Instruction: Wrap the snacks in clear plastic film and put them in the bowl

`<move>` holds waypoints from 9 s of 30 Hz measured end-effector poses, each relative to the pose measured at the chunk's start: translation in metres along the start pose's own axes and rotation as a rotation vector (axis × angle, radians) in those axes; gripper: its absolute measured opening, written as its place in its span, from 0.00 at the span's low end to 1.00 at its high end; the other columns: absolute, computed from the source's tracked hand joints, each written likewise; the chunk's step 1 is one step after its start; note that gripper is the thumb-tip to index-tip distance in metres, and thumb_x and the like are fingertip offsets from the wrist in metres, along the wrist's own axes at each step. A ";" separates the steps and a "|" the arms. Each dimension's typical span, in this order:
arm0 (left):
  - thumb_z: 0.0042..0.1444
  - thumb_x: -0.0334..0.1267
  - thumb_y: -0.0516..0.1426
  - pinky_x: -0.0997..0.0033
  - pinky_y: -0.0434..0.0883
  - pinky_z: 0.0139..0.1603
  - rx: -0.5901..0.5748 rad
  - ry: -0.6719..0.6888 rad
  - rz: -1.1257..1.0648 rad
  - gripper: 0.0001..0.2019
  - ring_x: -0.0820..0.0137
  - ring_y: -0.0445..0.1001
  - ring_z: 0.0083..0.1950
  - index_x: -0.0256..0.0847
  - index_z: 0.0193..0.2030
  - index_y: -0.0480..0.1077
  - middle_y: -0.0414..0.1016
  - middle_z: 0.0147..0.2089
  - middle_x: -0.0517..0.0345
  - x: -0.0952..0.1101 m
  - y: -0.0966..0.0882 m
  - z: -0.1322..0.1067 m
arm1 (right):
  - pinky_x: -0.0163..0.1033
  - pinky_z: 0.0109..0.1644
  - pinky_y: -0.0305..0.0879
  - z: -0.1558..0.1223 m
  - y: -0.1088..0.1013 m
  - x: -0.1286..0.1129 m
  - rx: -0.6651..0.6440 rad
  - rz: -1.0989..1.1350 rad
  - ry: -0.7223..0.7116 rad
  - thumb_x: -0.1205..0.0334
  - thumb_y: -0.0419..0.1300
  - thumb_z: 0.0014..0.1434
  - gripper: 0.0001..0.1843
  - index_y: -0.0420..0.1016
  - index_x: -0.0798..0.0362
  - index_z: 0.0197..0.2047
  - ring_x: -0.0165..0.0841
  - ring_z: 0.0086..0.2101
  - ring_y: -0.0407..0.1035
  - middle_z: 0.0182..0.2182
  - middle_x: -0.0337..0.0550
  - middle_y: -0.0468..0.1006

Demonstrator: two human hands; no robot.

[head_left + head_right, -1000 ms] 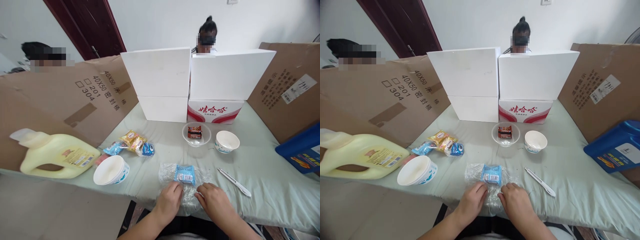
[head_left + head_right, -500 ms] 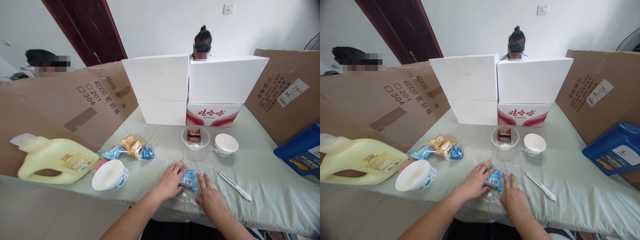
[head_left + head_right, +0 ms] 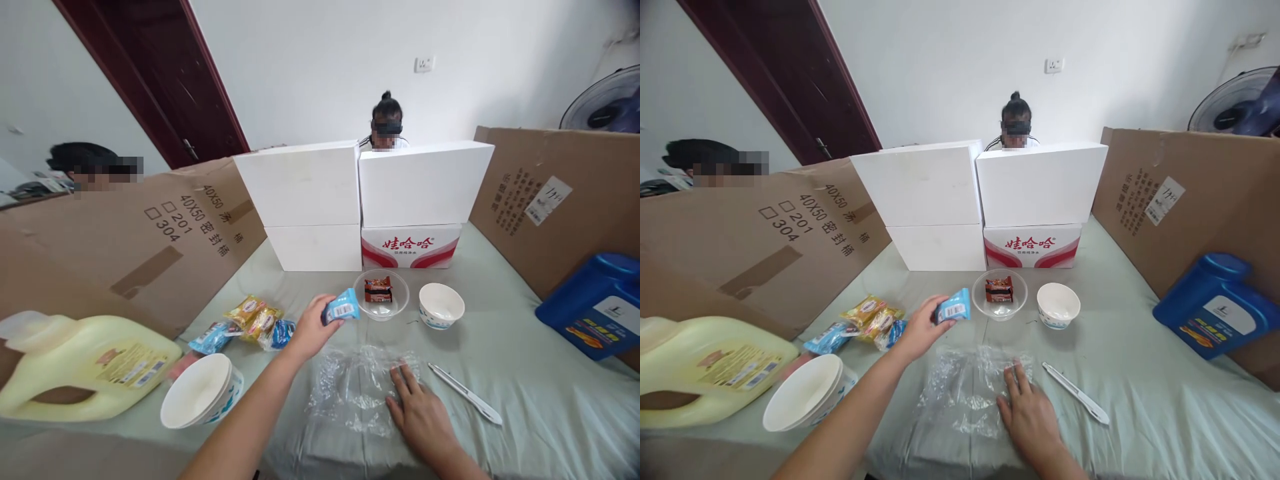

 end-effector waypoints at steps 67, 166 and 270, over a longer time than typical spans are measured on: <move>0.49 0.49 0.64 0.47 0.54 0.67 -0.719 0.267 0.058 0.22 0.51 0.58 0.67 0.48 0.51 0.72 0.67 0.62 0.51 0.000 0.058 -0.176 | 0.55 0.67 0.48 -0.061 -0.041 0.005 -0.301 0.484 -0.413 0.43 0.65 0.50 0.37 0.67 0.44 0.61 0.47 0.64 0.51 0.62 0.48 0.65; 0.62 0.28 0.49 0.56 0.70 0.47 0.049 0.147 0.535 0.13 0.60 0.71 0.45 0.41 0.45 0.73 0.74 0.43 0.49 -0.002 0.062 -0.123 | 0.41 0.38 0.65 0.015 -0.018 0.050 0.250 0.057 0.138 0.59 0.41 0.67 0.20 0.68 0.53 0.53 0.40 0.37 0.76 0.42 0.50 0.79; 0.56 0.40 0.57 0.56 0.65 0.59 -0.441 0.498 -0.193 0.30 0.60 0.72 0.54 0.45 0.65 0.54 0.75 0.51 0.51 0.062 0.144 -0.183 | 0.36 0.42 0.69 -0.075 -0.097 -0.014 -0.101 0.634 -0.441 0.66 0.49 0.65 0.12 0.72 0.46 0.45 0.32 0.38 0.73 0.37 0.43 0.79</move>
Point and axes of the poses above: each hand's wrist, its own z-axis towards the middle knuckle, its own y-axis out of the palm, x = y × z, the point moved 10 cm from there along z, towards the middle knuckle
